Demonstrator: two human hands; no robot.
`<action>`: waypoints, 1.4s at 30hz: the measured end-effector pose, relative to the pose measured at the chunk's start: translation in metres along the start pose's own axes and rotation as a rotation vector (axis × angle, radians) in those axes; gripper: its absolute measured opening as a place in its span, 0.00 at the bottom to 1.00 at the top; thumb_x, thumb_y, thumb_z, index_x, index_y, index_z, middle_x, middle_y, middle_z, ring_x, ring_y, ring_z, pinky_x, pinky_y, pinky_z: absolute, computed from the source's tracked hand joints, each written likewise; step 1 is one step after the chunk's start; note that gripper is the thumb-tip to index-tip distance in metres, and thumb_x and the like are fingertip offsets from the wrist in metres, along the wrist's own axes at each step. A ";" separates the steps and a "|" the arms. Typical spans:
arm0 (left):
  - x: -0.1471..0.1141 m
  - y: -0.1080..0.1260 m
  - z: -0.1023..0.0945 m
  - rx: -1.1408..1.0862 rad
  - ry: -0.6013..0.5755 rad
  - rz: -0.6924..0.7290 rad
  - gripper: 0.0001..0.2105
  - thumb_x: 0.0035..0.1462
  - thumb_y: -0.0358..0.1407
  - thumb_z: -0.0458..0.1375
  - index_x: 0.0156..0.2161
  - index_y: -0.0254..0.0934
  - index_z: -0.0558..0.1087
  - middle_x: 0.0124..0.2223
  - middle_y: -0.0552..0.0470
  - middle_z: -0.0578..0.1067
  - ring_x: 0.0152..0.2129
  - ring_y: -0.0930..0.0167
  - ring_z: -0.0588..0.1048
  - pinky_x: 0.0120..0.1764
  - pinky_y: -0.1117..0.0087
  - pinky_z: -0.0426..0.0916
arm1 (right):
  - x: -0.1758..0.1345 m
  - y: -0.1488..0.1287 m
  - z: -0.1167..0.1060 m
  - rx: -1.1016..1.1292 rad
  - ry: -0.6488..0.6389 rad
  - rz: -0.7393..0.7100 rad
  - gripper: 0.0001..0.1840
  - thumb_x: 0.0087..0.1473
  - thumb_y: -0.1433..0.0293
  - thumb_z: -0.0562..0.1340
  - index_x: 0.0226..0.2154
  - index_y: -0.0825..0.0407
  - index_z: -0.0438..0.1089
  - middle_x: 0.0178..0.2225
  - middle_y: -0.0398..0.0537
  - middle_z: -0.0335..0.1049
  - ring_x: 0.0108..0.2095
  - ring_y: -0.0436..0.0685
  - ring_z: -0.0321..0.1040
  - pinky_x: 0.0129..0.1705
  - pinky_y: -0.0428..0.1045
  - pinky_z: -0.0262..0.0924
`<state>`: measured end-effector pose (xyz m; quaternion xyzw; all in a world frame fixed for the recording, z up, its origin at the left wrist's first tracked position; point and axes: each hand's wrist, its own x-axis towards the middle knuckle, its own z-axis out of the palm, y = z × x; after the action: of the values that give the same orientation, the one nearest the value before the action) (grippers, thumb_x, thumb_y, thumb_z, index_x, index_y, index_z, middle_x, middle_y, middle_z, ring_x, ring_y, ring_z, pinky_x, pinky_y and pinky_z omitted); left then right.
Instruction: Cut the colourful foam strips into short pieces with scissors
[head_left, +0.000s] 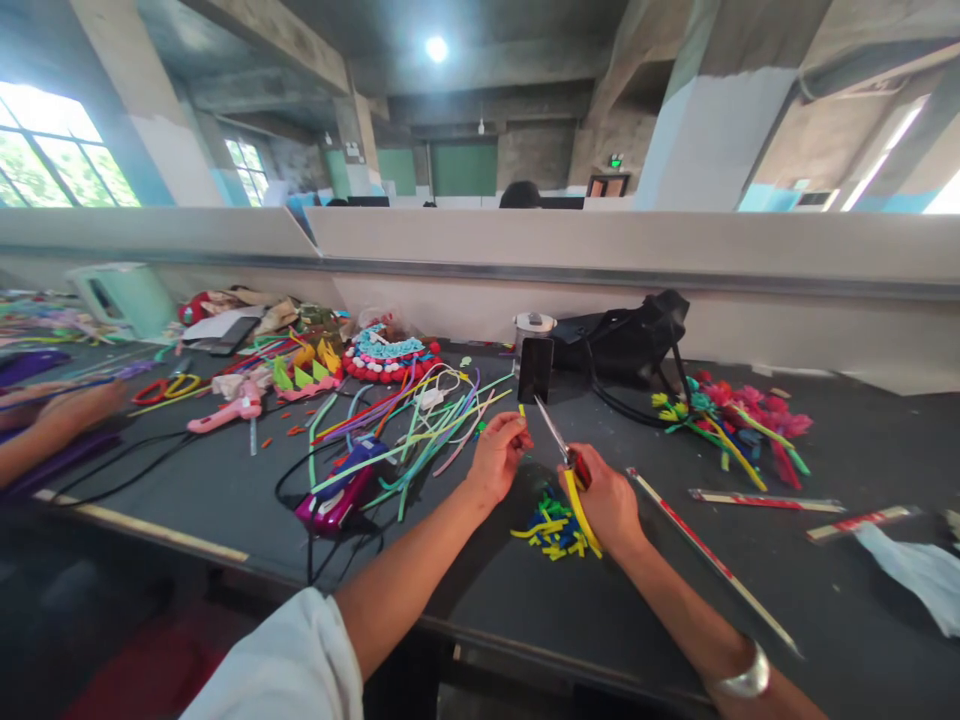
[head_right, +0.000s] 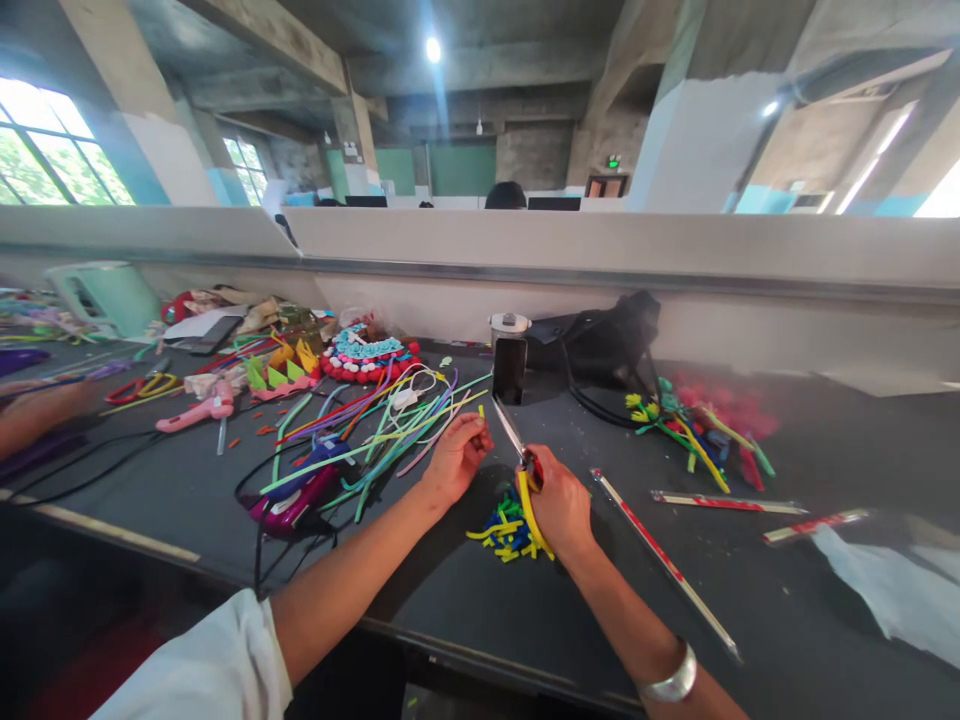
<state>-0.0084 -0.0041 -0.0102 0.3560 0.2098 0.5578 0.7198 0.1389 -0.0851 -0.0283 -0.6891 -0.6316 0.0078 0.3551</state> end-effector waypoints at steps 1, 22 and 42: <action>0.000 0.001 0.000 -0.019 0.016 0.004 0.09 0.43 0.34 0.64 0.31 0.36 0.70 0.24 0.57 0.69 0.21 0.77 0.67 0.28 0.74 0.62 | -0.001 -0.001 0.002 -0.038 -0.012 -0.005 0.15 0.54 0.63 0.57 0.44 0.46 0.66 0.30 0.42 0.72 0.27 0.52 0.68 0.27 0.43 0.52; -0.006 0.003 0.006 -0.048 -0.011 -0.023 0.09 0.42 0.33 0.65 0.31 0.36 0.71 0.28 0.56 0.72 0.26 0.76 0.71 0.36 0.71 0.65 | -0.007 -0.006 0.001 -0.193 -0.062 -0.059 0.14 0.54 0.65 0.57 0.43 0.45 0.68 0.26 0.41 0.73 0.24 0.51 0.68 0.24 0.43 0.45; -0.006 0.006 0.007 0.026 -0.007 0.019 0.08 0.43 0.33 0.64 0.29 0.35 0.70 0.27 0.56 0.72 0.26 0.76 0.70 0.36 0.71 0.65 | -0.010 -0.013 -0.002 -0.139 -0.060 -0.073 0.12 0.52 0.68 0.55 0.39 0.46 0.70 0.23 0.41 0.72 0.22 0.50 0.67 0.24 0.43 0.43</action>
<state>-0.0092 -0.0110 -0.0019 0.3690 0.2111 0.5608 0.7104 0.1272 -0.0955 -0.0247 -0.6881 -0.6656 -0.0285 0.2874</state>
